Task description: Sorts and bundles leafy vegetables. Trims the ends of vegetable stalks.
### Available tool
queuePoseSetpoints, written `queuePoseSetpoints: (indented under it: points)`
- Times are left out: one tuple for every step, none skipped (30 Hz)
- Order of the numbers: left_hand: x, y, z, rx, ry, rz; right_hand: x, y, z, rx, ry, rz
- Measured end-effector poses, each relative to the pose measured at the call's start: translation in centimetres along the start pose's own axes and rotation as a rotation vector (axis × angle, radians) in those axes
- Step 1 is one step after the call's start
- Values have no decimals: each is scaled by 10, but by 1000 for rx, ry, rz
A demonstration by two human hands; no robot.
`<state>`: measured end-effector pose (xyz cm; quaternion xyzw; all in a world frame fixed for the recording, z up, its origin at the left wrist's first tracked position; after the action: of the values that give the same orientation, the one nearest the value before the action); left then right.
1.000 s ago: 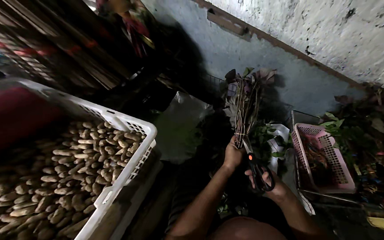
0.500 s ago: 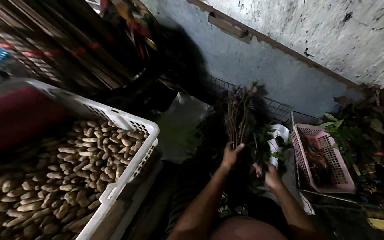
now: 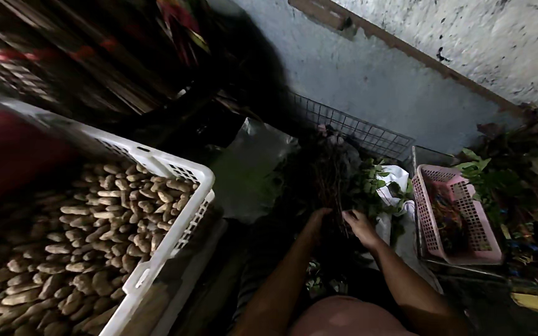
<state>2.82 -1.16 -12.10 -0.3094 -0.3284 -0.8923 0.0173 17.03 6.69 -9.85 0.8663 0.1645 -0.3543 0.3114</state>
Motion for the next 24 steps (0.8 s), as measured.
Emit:
queuePoseSetpoints:
  points:
    - [-1,-2,0,-13,5,-3,-4,-2,4,-30,-16,7]
    - [-1,-3,-1,-22,14,-5,-6,-4,5,-44,-11,20]
    - [0,-4,-2,-22,26,-9,-8,-4,5,-51,4,37]
    - [2,-2,-3,-17,33,-11,-10,-2,2,-50,29,56]
    - [5,0,-3,-5,34,-12,-10,-1,-1,-42,59,75]
    - [7,2,-3,-3,28,-14,-9,1,-7,-19,96,92]
    - [8,3,-2,-21,21,-22,-7,2,-14,24,127,100]
    - [8,3,-1,-44,11,-26,-5,3,-21,84,131,106]
    - [8,3,1,-69,0,-29,-5,4,-29,140,117,114]
    - [8,2,2,-102,-10,-30,-4,5,-35,196,89,118]
    - [6,1,3,-136,-13,-33,-4,5,-38,239,43,120]
    - [4,0,4,-168,-8,-38,-5,5,-37,254,-24,117]
    - [2,-1,4,-193,-8,-41,-6,6,-34,229,-110,112]
    - [1,-2,4,-212,-17,-39,-10,8,-28,166,-197,105]
    - [0,-2,4,-226,-39,-33,-13,9,-21,87,-251,97]
    - [0,-1,5,-236,-63,-29,-15,10,-14,23,-257,90]
    - [0,-2,5,-247,-80,-30,-17,9,-8,-6,-217,86]
    - [0,-2,4,-256,-87,-29,-19,9,-5,-20,-156,84]
    - [-1,-2,3,-263,-89,-25,-20,7,-3,-23,-112,76]
    - [-1,-2,1,-263,-89,-21,-20,6,-1,-26,-92,70]
    - [-1,-2,0,-255,-92,-21,-19,4,0,-30,-91,68]
    - [-1,-2,-1,-247,-97,-19,-18,3,0,-42,-100,68]
    - [-1,-2,-1,-242,-105,-16,-17,2,-1,-64,-104,68]
    - [-1,-3,-1,-241,-112,-12,-18,2,-2,-82,-104,66]
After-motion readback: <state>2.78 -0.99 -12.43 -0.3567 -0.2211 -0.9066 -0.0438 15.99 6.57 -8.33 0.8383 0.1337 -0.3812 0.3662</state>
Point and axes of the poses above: each hand's wrist, its own y-axis away from the middle knuckle, its own z-axis out of the palm, x = y × z, the point moved 4 cm from there along -y, towards the middle knuckle, and after that the axes turned 14 degrees about y, right-handed, at the moved point
